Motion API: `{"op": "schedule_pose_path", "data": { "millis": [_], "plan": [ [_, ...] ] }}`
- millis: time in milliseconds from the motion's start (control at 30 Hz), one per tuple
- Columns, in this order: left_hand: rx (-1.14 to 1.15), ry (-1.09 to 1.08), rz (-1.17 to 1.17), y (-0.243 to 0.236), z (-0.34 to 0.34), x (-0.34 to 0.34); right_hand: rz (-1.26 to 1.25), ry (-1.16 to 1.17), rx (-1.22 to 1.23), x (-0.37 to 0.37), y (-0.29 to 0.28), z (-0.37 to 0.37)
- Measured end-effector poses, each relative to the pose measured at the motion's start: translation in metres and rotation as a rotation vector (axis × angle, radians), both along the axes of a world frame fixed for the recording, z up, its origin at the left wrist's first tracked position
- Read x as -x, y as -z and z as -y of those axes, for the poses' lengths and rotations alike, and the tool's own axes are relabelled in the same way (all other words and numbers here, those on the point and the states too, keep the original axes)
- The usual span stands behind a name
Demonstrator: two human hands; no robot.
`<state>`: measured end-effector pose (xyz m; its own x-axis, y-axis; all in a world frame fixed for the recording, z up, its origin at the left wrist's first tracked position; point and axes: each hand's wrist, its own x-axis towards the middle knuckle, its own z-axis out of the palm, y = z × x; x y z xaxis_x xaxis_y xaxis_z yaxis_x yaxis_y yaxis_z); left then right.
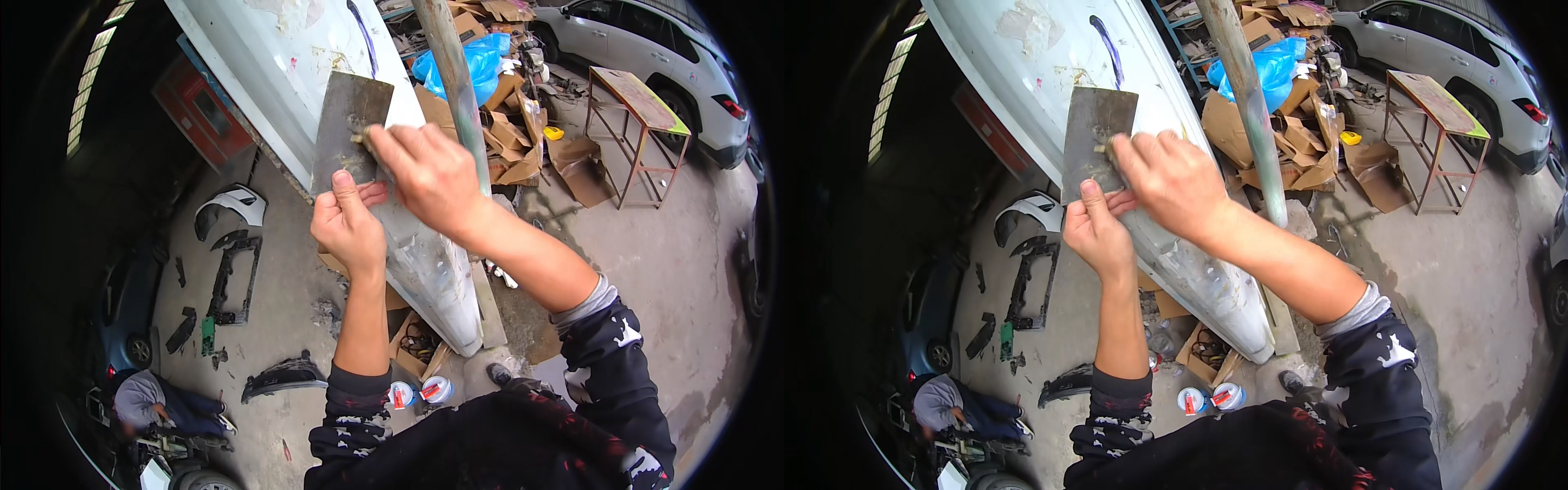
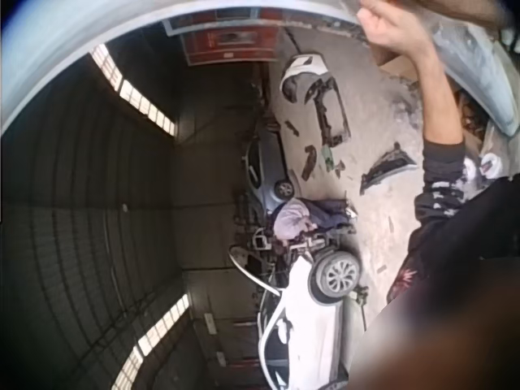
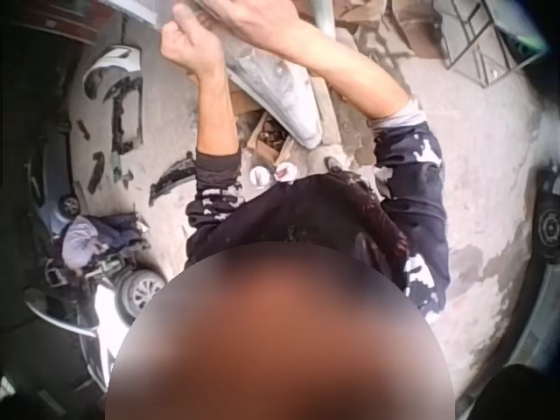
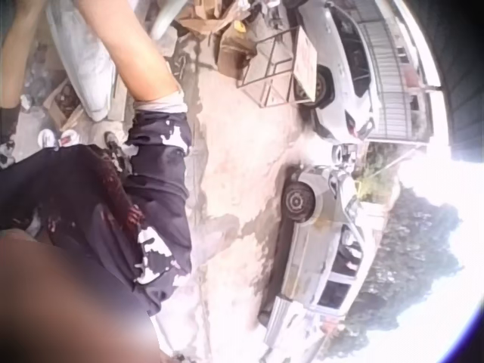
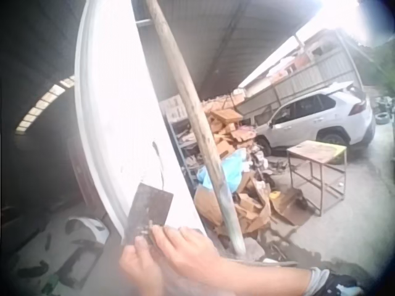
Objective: The person sands a small dark rectangular object with sandpaper, then sands a white car bumper section. The person also wipes the sanding block with a white cloth. Another person works on the engine bay of a white car in the background.
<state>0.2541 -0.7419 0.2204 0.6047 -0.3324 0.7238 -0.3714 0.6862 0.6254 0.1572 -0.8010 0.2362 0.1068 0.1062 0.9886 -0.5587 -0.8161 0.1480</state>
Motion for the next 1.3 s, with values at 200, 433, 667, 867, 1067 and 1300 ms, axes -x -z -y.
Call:
{"op": "schedule_pose_path", "data": {
  "millis": [200, 433, 667, 867, 1067, 1300],
  "plan": [
    [-0.004, 0.062, -0.053, 0.001, 0.002, -0.001, -0.029, -0.018, -0.052, 0.0, 0.001, -0.007],
    [-0.025, -0.003, -0.007, 0.003, 0.004, -0.002, 0.002, -0.023, -0.055, 0.002, -0.034, -0.008],
    [-0.01, -0.148, 0.086, 0.004, 0.008, -0.001, 0.04, -0.024, 0.133, -0.011, -0.035, -0.013],
    [-0.009, -0.121, 0.115, 0.005, 0.008, -0.007, -0.146, -0.102, -0.088, -0.005, -0.031, -0.024],
    [-0.196, 0.059, 0.129, 0.018, -0.026, -0.018, -0.103, -0.222, -0.347, 0.011, -0.014, -0.03],
    [-0.306, 0.11, -0.034, 0.065, -0.116, -0.035, -0.046, -1.179, -1.408, 0.005, 0.031, -0.079]
  ]
}}
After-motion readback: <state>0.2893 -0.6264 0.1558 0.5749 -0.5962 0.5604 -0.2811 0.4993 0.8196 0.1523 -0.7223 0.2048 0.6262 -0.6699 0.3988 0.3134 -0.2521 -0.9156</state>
